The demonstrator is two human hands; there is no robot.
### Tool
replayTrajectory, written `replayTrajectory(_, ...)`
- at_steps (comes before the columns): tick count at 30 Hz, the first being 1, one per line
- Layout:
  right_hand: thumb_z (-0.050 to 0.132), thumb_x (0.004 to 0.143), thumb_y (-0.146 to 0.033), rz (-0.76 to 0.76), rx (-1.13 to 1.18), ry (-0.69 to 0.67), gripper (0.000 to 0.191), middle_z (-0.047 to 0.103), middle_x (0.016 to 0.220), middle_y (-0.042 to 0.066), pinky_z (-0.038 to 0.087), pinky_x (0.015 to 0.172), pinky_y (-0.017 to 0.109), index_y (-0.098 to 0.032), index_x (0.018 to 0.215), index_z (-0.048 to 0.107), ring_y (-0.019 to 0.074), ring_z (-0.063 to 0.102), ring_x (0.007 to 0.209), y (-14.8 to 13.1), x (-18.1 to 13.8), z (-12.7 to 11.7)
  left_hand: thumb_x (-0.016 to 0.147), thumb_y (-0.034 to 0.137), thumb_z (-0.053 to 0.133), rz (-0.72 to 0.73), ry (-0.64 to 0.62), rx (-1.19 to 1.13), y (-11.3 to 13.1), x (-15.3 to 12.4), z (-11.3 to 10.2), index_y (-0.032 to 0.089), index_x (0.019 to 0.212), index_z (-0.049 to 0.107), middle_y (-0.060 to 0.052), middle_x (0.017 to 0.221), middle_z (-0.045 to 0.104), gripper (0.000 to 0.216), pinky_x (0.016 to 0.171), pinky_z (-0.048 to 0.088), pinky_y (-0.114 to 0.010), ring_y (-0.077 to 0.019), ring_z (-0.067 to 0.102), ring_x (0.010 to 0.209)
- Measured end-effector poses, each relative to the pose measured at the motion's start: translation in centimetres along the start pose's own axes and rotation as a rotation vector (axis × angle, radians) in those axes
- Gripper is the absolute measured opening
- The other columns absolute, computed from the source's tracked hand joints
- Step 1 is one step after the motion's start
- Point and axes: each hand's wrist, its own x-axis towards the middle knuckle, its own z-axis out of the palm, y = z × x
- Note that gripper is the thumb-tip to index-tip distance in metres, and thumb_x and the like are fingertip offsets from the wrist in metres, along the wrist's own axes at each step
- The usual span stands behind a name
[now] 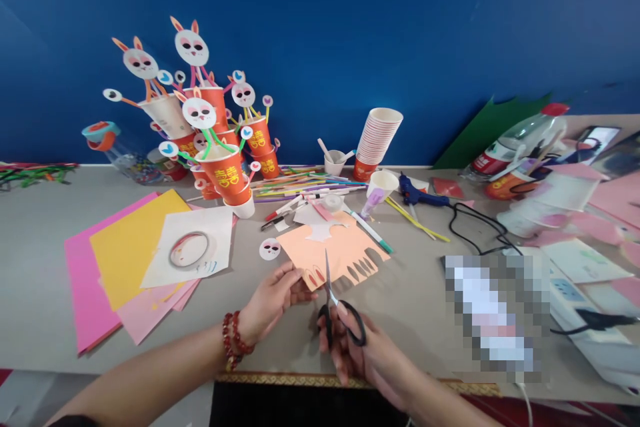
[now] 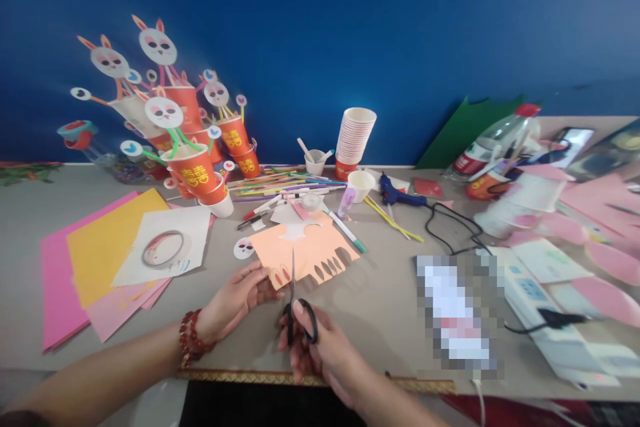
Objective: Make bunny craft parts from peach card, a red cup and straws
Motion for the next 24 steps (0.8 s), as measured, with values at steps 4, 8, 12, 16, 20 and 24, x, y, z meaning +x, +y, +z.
replayTrajectory(4,0.059,0.079,-0.072,-0.019,-0.011,-0.046,0.060,0.065,0.073,0.002,0.045,0.038,0.016,-0.015,0.096,0.056,0.0058,0.051,0.042,1.1,-0.7,-0.5,0.078,0.026,0.073,-0.135,0.016,-0.103,0.0,-0.7,0.1,0.012,0.085,0.068,-0.009,0.086,0.074,0.016,0.078,0.056,-0.036,-0.0220,0.070,0.081)
replayTrajectory(8,0.057,0.075,-0.078,0.012,-0.093,-0.166,0.066,0.066,0.070,0.005,0.042,0.044,0.016,-0.015,0.093,0.058,0.0075,0.054,0.047,1.9,-2.5,-1.3,0.080,0.023,0.067,-0.265,-0.032,-0.146,-0.3,-2.7,0.6,0.011,0.093,0.071,-0.013,0.096,0.074,0.018,0.075,0.055,-0.034,-0.0228,0.068,0.085)
replayTrajectory(12,0.062,0.067,-0.081,-0.015,-0.260,-0.239,0.070,0.068,0.091,0.011,0.052,0.071,0.029,-0.017,0.096,0.063,0.0211,0.066,0.079,0.6,-4.6,-1.4,0.081,0.027,0.065,-0.257,-0.090,-0.113,0.6,-5.3,1.3,0.013,0.093,0.073,-0.012,0.092,0.073,0.020,0.072,0.055,-0.034,-0.0233,0.067,0.081)
replayTrajectory(16,0.068,0.063,-0.079,-0.033,-0.329,-0.293,0.069,0.068,0.095,0.012,0.052,0.075,0.032,-0.019,0.097,0.064,0.0245,0.066,0.085,-1.3,-5.5,-0.5,0.076,0.028,0.072,-0.149,-0.064,0.023,3.0,-6.6,1.2,0.016,0.090,0.076,-0.011,0.090,0.075,0.019,0.076,0.055,-0.035,-0.0254,0.069,0.082)
replayTrajectory(20,0.068,0.073,-0.070,-0.147,-0.261,-0.331,0.063,0.068,0.094,0.009,0.048,0.058,0.023,-0.018,0.107,0.058,0.0128,0.061,0.062,-2.5,-3.6,0.3,0.069,0.026,0.078,0.127,0.037,0.123,5.1,-4.4,0.8,0.016,0.079,0.077,-0.008,0.087,0.077,0.015,0.080,0.054,-0.033,-0.0249,0.069,0.084)
replayTrajectory(24,0.057,0.080,-0.073,-0.273,-0.157,-0.271,0.061,0.066,0.086,0.007,0.046,0.045,0.020,-0.016,0.101,0.055,0.0085,0.054,0.050,-3.0,0.8,0.4,0.079,0.032,0.066,0.223,-0.067,0.134,5.0,0.6,0.6,0.011,0.078,0.074,-0.014,0.092,0.076,0.023,0.079,0.054,-0.038,-0.0280,0.069,0.088)
